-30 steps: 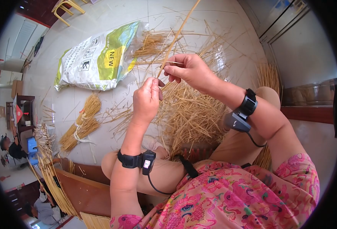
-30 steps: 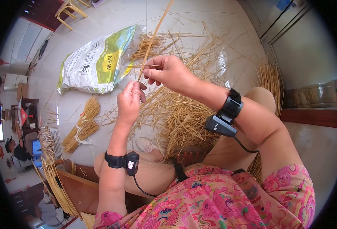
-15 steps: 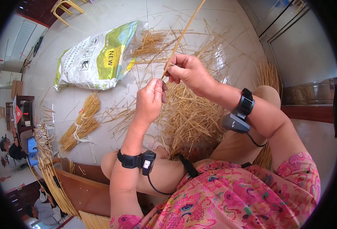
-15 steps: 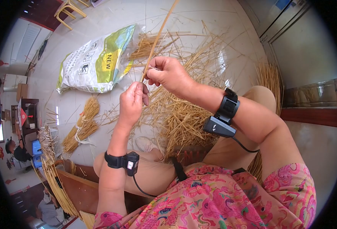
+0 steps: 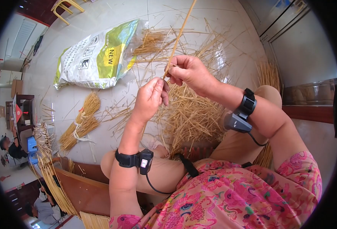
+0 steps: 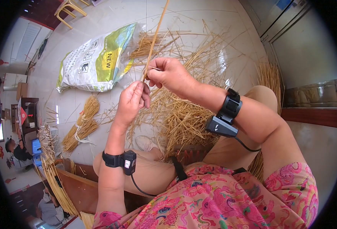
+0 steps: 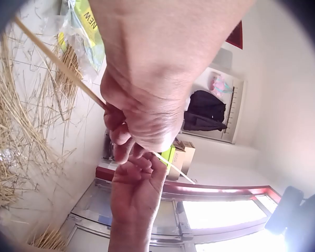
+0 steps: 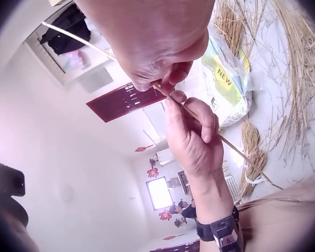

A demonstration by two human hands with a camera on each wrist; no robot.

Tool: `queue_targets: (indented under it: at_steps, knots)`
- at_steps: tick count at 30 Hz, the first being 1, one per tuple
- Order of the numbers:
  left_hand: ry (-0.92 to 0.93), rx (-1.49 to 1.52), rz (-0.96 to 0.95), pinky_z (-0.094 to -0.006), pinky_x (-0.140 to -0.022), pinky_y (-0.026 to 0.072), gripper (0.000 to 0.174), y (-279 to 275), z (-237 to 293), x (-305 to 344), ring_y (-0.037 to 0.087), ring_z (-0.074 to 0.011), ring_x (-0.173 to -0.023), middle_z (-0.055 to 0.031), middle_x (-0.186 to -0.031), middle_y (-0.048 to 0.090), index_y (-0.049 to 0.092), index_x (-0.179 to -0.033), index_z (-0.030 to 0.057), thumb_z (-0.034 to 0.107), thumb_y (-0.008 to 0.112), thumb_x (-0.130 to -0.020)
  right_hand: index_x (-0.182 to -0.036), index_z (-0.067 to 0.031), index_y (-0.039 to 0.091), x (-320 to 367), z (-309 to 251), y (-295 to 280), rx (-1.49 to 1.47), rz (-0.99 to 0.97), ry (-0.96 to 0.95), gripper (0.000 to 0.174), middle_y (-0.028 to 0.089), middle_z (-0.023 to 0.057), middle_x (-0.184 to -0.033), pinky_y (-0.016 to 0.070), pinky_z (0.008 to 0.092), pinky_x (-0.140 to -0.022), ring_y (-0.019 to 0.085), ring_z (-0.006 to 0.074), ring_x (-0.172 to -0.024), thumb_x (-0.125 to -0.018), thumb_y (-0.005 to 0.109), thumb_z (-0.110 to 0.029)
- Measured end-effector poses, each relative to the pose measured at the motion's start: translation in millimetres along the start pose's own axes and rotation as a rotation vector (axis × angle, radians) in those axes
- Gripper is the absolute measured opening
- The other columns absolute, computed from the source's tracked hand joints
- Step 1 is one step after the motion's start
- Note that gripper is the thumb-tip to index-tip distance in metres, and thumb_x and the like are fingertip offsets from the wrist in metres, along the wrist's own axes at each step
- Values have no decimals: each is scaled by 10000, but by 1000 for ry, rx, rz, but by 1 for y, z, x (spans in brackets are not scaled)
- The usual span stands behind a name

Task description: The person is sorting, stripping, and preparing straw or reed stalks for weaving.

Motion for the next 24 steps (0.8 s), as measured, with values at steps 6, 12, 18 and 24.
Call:
queue_targets:
  at_steps: [6, 12, 18, 24]
  knots:
    - [223, -440, 260, -244, -516, 434, 156, -7, 14, 3, 551, -89, -541, -45, -604, 588, 526, -919, 16, 152, 464, -964, -806, -2, 585, 2, 3, -2, 132, 85, 67, 101, 614, 48, -716, 444, 210, -517, 586, 89, -615, -846, 558, -91]
    - [254, -418, 334, -281, -498, 437, 139, -16, 21, 4, 577, -153, -523, -71, -593, 585, 543, -890, 33, 140, 478, -951, -849, 23, 643, 15, 36, 19, 773, -424, 272, 206, 674, 112, -815, 508, 276, -617, 640, 145, -685, -779, 663, -169]
    - [223, -466, 345, -318, -486, 444, 123, -20, 16, 5, 594, -219, -507, -94, -608, 597, 554, -878, 51, 143, 499, -938, -950, 16, 647, 5, 6, 10, 684, -159, 72, 271, 673, 63, -836, 497, 245, -708, 625, 118, -758, -792, 713, -195]
    - [311, -710, 432, -384, -486, 458, 80, -13, 23, 10, 605, -302, -548, -113, -662, 627, 559, -900, 79, 150, 526, -918, -839, -9, 597, 1, -5, 5, 188, 28, -37, 152, 613, 11, -764, 471, 213, -624, 558, 59, -675, -881, 624, -152]
Point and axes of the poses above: each hand's wrist, its own x-axis away from the middle knuckle, its own y-axis out of the palm, z = x × y, the point moved 8 cm from there along -x, towards the middle knuckle
